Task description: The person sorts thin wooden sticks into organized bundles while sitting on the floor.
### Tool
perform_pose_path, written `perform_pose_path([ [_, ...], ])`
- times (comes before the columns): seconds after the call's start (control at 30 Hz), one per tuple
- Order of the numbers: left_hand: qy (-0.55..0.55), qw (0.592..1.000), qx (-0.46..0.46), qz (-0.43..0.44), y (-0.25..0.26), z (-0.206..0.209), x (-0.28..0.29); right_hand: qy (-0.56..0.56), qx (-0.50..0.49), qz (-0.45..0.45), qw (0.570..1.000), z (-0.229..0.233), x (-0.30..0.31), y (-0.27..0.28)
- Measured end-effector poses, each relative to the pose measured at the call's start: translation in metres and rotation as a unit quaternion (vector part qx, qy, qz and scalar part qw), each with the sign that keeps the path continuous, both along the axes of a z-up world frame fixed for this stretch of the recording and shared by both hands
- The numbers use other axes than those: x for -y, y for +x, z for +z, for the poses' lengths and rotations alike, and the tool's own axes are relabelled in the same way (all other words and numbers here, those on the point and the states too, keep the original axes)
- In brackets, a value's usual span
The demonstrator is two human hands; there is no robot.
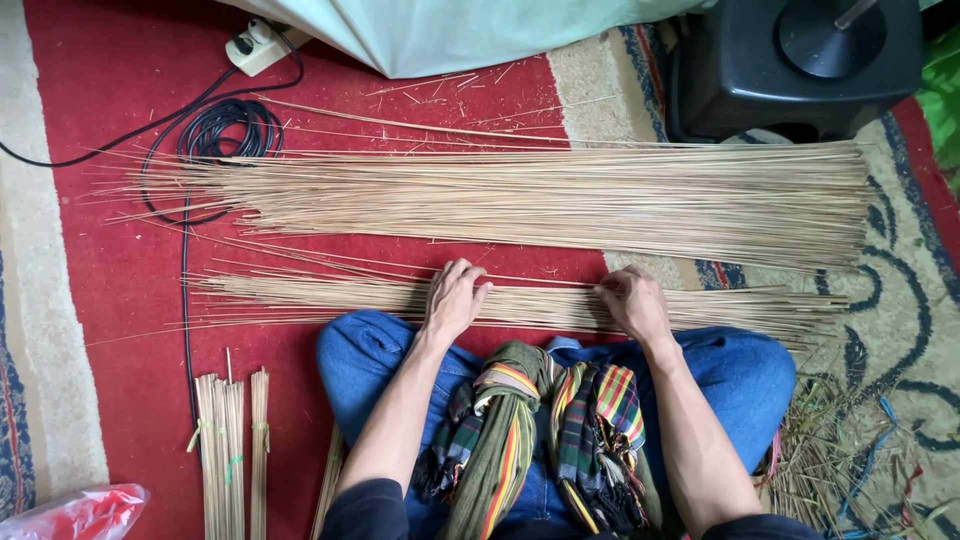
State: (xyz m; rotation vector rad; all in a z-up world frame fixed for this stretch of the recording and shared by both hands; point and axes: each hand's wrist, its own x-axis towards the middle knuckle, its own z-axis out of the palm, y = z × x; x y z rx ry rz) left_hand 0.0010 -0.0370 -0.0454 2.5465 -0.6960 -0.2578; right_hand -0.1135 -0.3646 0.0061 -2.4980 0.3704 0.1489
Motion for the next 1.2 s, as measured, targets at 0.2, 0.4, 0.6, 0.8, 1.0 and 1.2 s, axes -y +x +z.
perform_pose_path([
  [0.2, -0.003, 0.997, 0.071, 0.016, 0.022, -0.012, 0.030, -0.079, 0.113, -0.011, 0.990, -0.020, 0.000, 0.030],
  [0.4, 0.018, 0.991, 0.129, -0.010, 0.044, -0.046, 0.050, -0.164, 0.152, 0.010, 0.975, -0.040, -0.001, 0.049],
  [0.6, 0.025, 0.985, 0.171, -0.017, 0.044, -0.027, 0.055, -0.219, 0.153, 0.015, 0.964, -0.049, 0.002, 0.051],
  [0.8, -0.014, 0.979, 0.202, -0.018, 0.048, -0.021, 0.053, -0.218, 0.160, -0.008, 0.963, -0.044, -0.001, 0.048],
  [1.0, -0.035, 0.979, 0.198, -0.022, 0.043, -0.003, 0.049, -0.233, 0.172, -0.008, 0.957, -0.018, -0.007, 0.039],
  [1.2, -0.073, 0.979, 0.180, -0.068, 0.028, 0.011, 0.040, -0.090, 0.154, 0.045, 0.983, -0.013, -0.004, 0.026],
])
